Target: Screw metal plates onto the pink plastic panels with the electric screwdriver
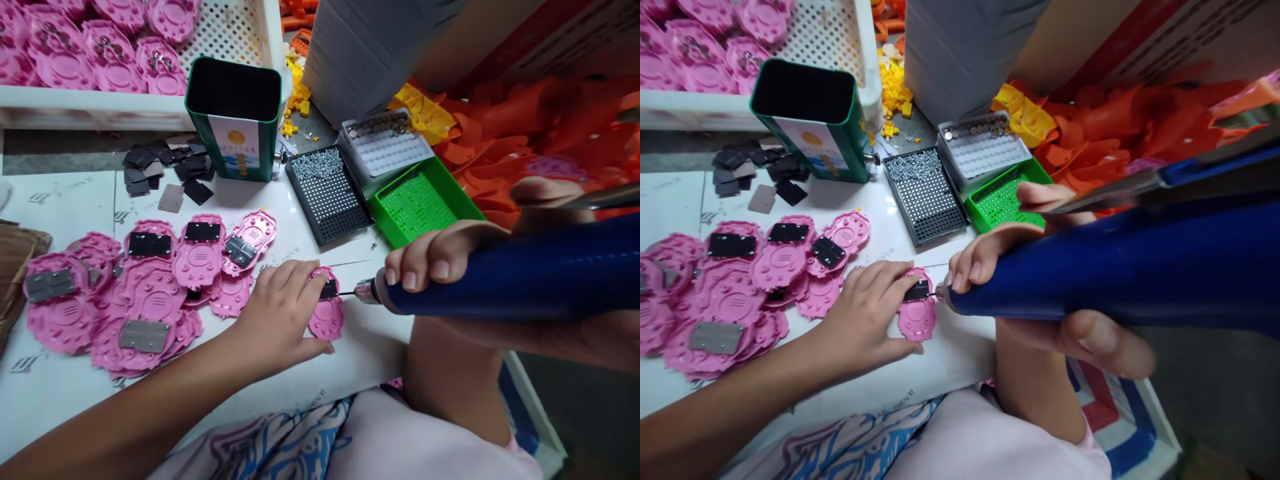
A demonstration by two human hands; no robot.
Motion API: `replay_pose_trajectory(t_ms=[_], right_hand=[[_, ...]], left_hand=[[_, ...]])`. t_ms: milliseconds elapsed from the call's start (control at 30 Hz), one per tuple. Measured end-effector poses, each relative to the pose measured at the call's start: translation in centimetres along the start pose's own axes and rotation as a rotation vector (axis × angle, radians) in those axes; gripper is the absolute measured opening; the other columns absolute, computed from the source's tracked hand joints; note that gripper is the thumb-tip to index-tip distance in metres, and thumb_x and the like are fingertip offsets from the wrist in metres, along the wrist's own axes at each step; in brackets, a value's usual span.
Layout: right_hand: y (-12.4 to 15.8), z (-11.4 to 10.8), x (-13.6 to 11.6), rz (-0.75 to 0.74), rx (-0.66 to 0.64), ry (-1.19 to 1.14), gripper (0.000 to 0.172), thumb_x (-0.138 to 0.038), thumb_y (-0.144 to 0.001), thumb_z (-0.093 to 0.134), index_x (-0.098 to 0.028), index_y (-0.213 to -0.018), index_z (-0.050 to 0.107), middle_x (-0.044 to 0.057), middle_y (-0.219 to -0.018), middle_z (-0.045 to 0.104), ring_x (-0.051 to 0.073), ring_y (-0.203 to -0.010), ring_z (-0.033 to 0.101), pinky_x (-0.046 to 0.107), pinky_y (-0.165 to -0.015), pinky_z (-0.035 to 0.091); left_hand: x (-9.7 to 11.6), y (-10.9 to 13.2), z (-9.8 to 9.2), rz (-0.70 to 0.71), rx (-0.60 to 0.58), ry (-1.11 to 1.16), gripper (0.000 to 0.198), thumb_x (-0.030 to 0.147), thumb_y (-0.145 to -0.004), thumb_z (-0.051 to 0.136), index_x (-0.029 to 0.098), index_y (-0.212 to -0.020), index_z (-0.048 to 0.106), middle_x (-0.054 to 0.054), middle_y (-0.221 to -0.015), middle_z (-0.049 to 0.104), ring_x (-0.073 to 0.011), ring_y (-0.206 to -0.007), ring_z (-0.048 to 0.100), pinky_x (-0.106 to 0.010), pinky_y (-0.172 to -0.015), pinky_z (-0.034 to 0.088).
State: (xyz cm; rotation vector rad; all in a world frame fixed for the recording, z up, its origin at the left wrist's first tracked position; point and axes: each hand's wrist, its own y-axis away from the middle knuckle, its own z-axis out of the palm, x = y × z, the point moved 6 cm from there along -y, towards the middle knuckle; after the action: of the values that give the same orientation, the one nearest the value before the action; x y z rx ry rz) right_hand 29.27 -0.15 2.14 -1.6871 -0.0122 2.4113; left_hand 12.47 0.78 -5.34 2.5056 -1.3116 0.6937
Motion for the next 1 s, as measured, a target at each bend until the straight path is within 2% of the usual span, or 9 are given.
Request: replay_pose_trajectory(t_ms=[167, 300, 467, 633, 733, 800, 867, 933, 1000], right_hand=[[-0.3, 0.4, -0.6, -0.025, -0.02, 0.094, 0.045, -0.044, -0.076, 0.077, -0.029, -0.117, 0.067, 0.003, -0.075, 0.07, 0.023, -0.063, 0.065, 0.044, -0.065, 0.056], [-0.2, 0.3, -0.4, -0.019, -0.001, 0.132, 0.042, -0.044, -0.078, 0.075, -0.029, -0.116, 0.068, 0.003, -0.075, 0.068, 0.024, -0.064, 0.065, 0.044, -0.064, 0.057], [-0.1, 0.5, -0.5, -0.055, -0.055, 0.107, 0.05, -0.05, -0.077, 0.073, -0.028, -0.121, 0.065, 0.003, -0.078, 0.068, 0.024, -0.066, 0.066, 0.045, -0.065, 0.058], [-0.6, 1.1, -1.0, 0.104, -0.211, 0.293, 0.032, -0.049, -0.079, 0.073, -0.019, -0.091, 0.074, 0.005, -0.073, 0.065, 0.024, -0.069, 0.067, 0.046, -0.07, 0.06], [-0.8, 1.5, -0.8, 0.126, -0.28, 0.332, 0.029, -0.046, -0.08, 0.074, -0.019, -0.091, 0.072, 0.006, -0.073, 0.066, 0.026, -0.071, 0.068, 0.047, -0.071, 0.059], [-0.8, 1.7, -0.2, 0.069, -0.286, 0.302, 0.033, -0.048, -0.079, 0.074, -0.021, -0.098, 0.071, 0.005, -0.076, 0.066, 0.025, -0.071, 0.068, 0.046, -0.071, 0.059], [-0.7, 1.6, -0.1, -0.129, -0.229, 0.196, 0.043, -0.051, -0.079, 0.073, -0.025, -0.113, 0.068, 0.001, -0.075, 0.065, 0.02, -0.064, 0.065, 0.039, -0.061, 0.058], [-0.4, 1.6, 0.4, -0.235, -0.221, 0.132, 0.051, -0.055, -0.079, 0.07, -0.029, -0.122, 0.064, -0.002, -0.073, 0.064, 0.017, -0.058, 0.062, 0.035, -0.054, 0.056], [-0.3, 1.6, 1.2, -0.18, -0.242, 0.128, 0.052, -0.059, -0.077, 0.07, -0.035, -0.123, 0.064, -0.004, -0.07, 0.063, 0.016, -0.055, 0.061, 0.034, -0.052, 0.056]], left_hand=[[0.0, -0.1, 0.0, 0.011, -0.004, -0.011, 0.088, 0.063, -0.068, 0.08, 0.009, -0.133, 0.055, -0.02, -0.137, 0.057, -0.0368, -0.122, 0.048, -0.047, -0.096, 0.038], [0.1, 0.0, 0.0, 0.016, 0.0, -0.019, 0.088, 0.064, -0.069, 0.079, 0.009, -0.133, 0.054, -0.02, -0.137, 0.056, -0.0364, -0.122, 0.048, -0.047, -0.096, 0.037], [0.1, 0.0, 0.1, 0.014, -0.003, -0.019, 0.09, 0.064, -0.069, 0.079, 0.008, -0.134, 0.054, -0.019, -0.136, 0.057, -0.0364, -0.122, 0.048, -0.047, -0.096, 0.037], [0.3, -0.1, -0.2, -0.002, 0.024, -0.027, 0.089, 0.064, -0.067, 0.08, 0.008, -0.132, 0.056, -0.019, -0.134, 0.059, -0.0355, -0.12, 0.05, -0.045, -0.096, 0.037], [0.4, 0.0, -0.2, -0.01, 0.029, -0.034, 0.088, 0.065, -0.067, 0.081, 0.008, -0.13, 0.057, -0.019, -0.134, 0.06, -0.0352, -0.12, 0.05, -0.045, -0.096, 0.036], [0.4, 0.0, -0.1, -0.02, 0.035, -0.039, 0.087, 0.065, -0.066, 0.081, 0.008, -0.128, 0.058, -0.019, -0.134, 0.06, -0.0352, -0.12, 0.05, -0.044, -0.096, 0.036], [0.4, 0.0, -0.1, -0.026, 0.039, -0.044, 0.087, 0.065, -0.064, 0.082, 0.009, -0.127, 0.059, -0.019, -0.134, 0.06, -0.0354, -0.12, 0.05, -0.044, -0.096, 0.036], [0.4, 0.0, 0.0, -0.021, 0.047, -0.047, 0.089, 0.065, -0.063, 0.083, 0.008, -0.127, 0.059, -0.019, -0.134, 0.06, -0.0357, -0.12, 0.05, -0.044, -0.096, 0.036], [0.4, 0.1, -0.1, -0.004, 0.061, -0.048, 0.09, 0.065, -0.063, 0.083, 0.007, -0.127, 0.058, -0.02, -0.134, 0.06, -0.0357, -0.119, 0.05, -0.044, -0.095, 0.036]])
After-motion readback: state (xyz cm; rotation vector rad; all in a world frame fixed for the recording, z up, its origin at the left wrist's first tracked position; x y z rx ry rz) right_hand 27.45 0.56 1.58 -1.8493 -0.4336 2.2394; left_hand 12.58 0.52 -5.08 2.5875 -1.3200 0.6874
